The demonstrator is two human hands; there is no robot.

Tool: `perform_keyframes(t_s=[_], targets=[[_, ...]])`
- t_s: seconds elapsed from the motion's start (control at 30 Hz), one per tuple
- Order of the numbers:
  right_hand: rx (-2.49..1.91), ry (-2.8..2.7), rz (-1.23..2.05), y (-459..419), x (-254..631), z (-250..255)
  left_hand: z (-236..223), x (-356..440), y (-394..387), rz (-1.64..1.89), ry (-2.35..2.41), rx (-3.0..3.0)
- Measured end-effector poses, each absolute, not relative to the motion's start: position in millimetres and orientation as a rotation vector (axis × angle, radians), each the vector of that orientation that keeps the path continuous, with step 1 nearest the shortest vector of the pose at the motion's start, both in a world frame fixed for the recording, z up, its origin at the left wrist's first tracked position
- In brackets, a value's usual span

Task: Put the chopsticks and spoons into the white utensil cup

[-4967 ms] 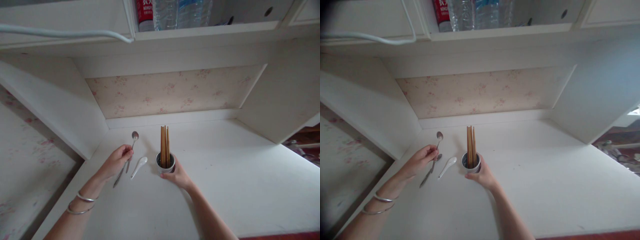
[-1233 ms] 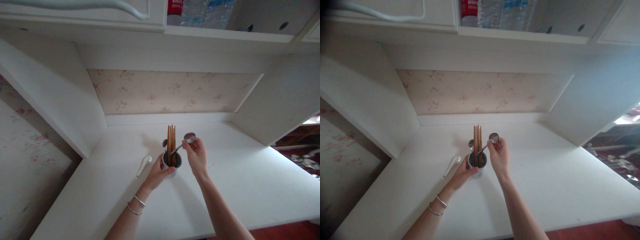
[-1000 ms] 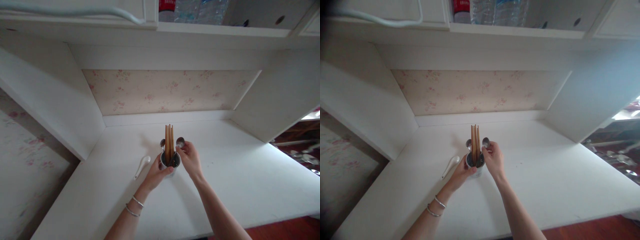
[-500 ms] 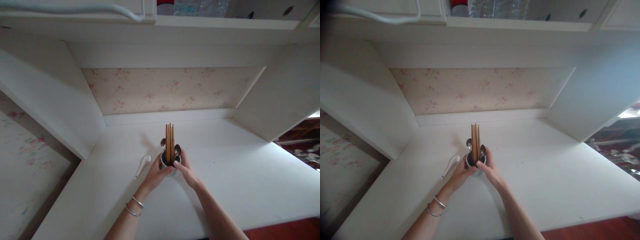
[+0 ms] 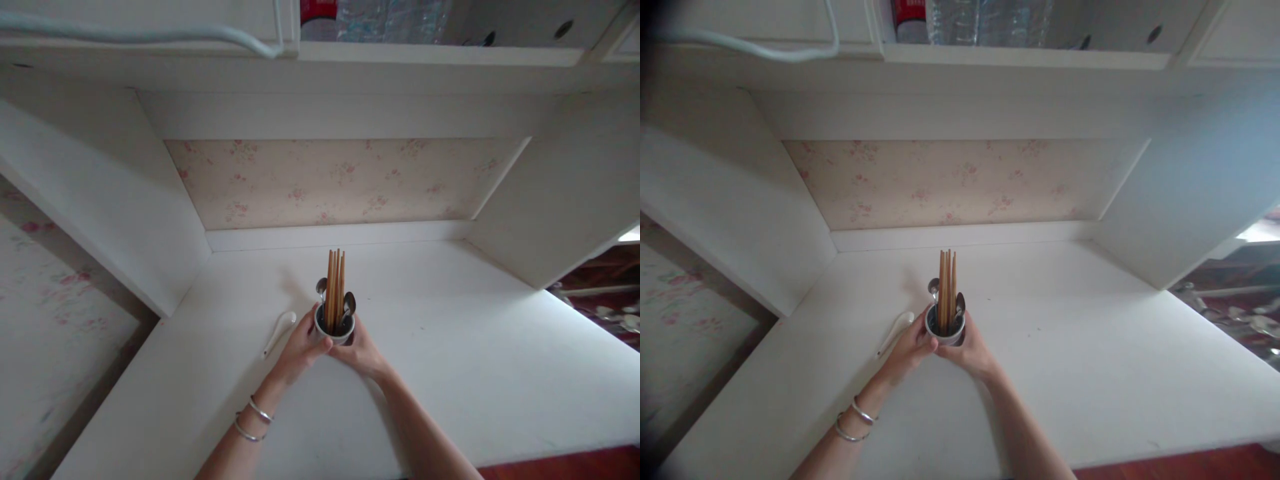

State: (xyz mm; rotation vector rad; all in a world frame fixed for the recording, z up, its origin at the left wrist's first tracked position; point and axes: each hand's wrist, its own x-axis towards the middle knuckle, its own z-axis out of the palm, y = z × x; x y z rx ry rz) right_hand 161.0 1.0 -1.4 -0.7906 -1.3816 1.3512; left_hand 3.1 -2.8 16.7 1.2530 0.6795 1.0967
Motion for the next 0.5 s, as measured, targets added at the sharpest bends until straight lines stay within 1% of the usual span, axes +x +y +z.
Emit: perform_keyframes(t_s=[0.13, 0.27, 0.4, 0.5], targets=[[-0.769, -1.353, 1.385, 4, 164, -12, 7, -12, -10, 1.201, 1.115, 1.234], [-0.820, -1.374, 1.361, 7, 168, -18, 3, -38, -9, 1.191, 1.589, 1.546], [-0.822, -1.385, 1.364, 7, 170, -16, -2, -66, -2, 0.950, 1.878, 2.101], [-0.829, -1.384, 1.347, 7, 170, -15, -6, -75, 1, 0.663, 1.931, 2.275]])
